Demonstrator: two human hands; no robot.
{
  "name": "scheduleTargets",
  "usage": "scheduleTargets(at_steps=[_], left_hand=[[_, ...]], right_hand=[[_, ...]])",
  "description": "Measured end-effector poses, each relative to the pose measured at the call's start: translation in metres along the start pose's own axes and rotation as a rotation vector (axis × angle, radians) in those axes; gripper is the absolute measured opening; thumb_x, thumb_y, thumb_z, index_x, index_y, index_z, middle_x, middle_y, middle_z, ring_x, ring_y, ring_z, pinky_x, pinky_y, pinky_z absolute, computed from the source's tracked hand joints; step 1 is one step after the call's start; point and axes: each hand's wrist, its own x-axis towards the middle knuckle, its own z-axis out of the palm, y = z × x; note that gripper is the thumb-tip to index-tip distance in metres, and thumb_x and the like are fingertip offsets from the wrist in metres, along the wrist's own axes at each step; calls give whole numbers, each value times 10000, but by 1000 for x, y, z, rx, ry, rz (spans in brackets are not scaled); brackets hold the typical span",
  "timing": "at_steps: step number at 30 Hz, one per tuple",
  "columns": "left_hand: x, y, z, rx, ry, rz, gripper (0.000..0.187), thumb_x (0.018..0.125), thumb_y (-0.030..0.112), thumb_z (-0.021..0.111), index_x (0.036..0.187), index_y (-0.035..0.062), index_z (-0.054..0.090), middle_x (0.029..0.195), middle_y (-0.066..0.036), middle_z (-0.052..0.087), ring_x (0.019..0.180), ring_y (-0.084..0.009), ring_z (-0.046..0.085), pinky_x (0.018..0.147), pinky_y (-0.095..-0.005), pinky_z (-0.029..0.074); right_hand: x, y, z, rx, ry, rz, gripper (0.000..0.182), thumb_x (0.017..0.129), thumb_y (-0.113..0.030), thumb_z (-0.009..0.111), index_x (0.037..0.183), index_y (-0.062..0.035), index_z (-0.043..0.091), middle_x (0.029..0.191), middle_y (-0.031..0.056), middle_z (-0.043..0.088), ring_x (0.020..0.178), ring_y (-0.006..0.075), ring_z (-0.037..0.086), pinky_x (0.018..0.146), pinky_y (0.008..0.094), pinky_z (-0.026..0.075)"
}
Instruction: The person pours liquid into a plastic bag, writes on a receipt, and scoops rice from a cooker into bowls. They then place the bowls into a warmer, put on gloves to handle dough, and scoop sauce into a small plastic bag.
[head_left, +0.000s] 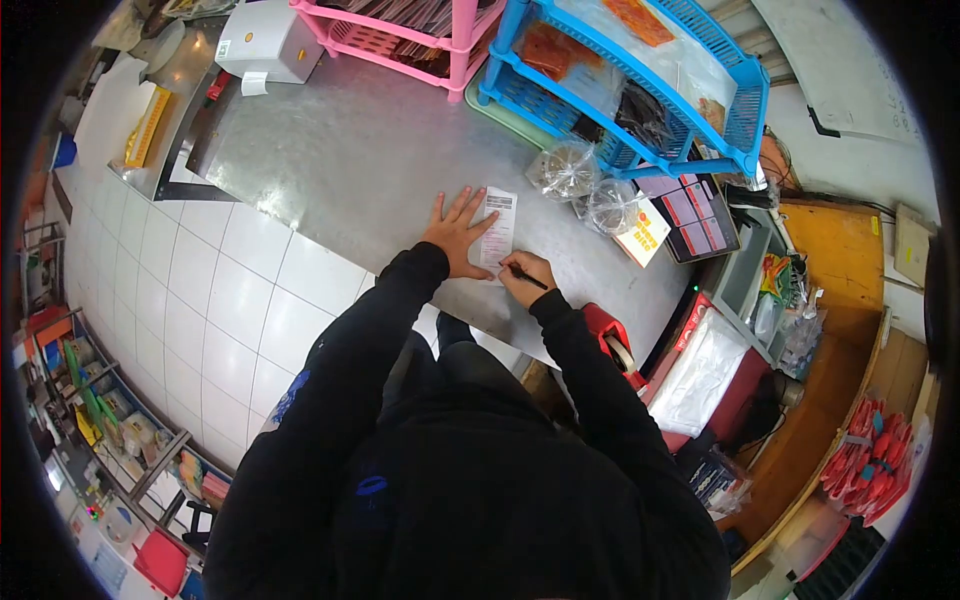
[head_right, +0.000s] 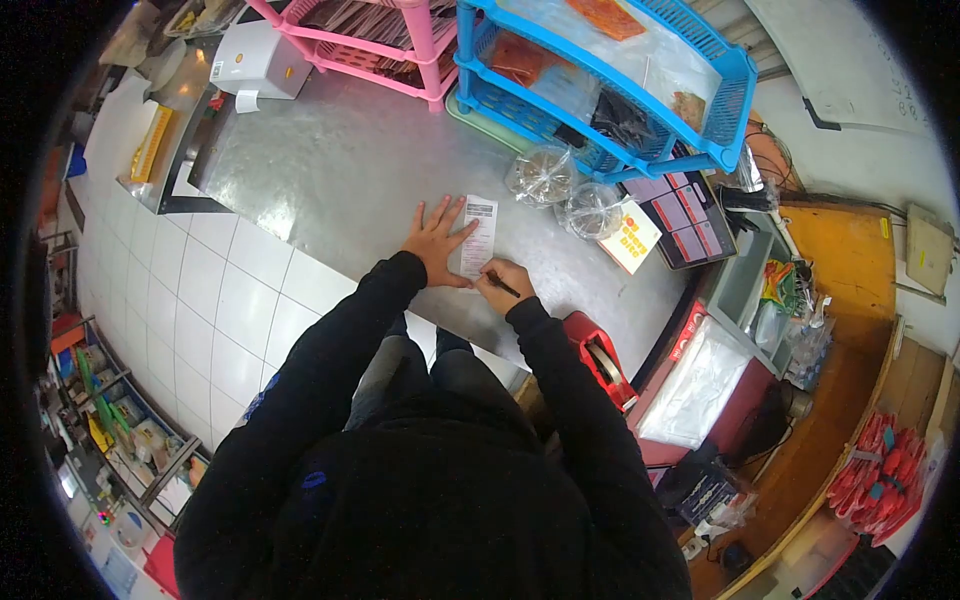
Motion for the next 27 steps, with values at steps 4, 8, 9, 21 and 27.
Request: scheduleTargets(at_steps=[4, 8, 9, 21, 27], left_hand=[[1, 0, 0, -15, 18, 7, 1032, 564, 697, 663, 1408, 208, 324, 1510, -156, 76, 1393, -345, 30, 1042, -638, 22], [0, -1, 3, -10, 18, 10, 1045, 557, 705, 662, 1409, 206, 321, 1509, -160, 74, 1392, -348, 31, 1042, -637, 22], [0, -1, 2, -5, 21, 10, 1049, 555, 708, 662, 1410, 205, 320, 1509, -161, 74, 1392, -348, 31, 1042, -637, 21], [0, 0, 1, -2, 19, 7, 1058, 546, 729, 650, 1409, 214, 321, 1510, -154, 79, 1394, -343, 34, 1045, -631, 14], [0, 0, 3, -6, 36, 11, 1049, 548, 701, 669, 1409, 212, 322, 1501, -168, 105, 1388, -356, 63, 1038, -641, 40]], right_hand=[[3, 3, 0, 39, 70, 42, 135, 718, -86, 644, 830, -17, 613, 711, 96, 625, 613, 147, 595, 591, 270, 480], [5, -4, -1, 42, 45, 50, 137, 722, -92, 638, 831, -14, 609, 715, 100, 627, 617, 146, 598, 596, 269, 482], [7, -6, -1, 31, 32, 48, 138, 724, -92, 637, 832, -11, 608, 718, 102, 629, 620, 144, 599, 596, 268, 482], [22, -2, 6, 30, 31, 31, 134, 736, -98, 629, 835, -10, 605, 700, 97, 627, 616, 135, 591, 595, 261, 477], [16, -6, -4, -42, 102, 17, 141, 725, -104, 636, 831, -13, 610, 701, 120, 627, 617, 169, 610, 589, 281, 481]])
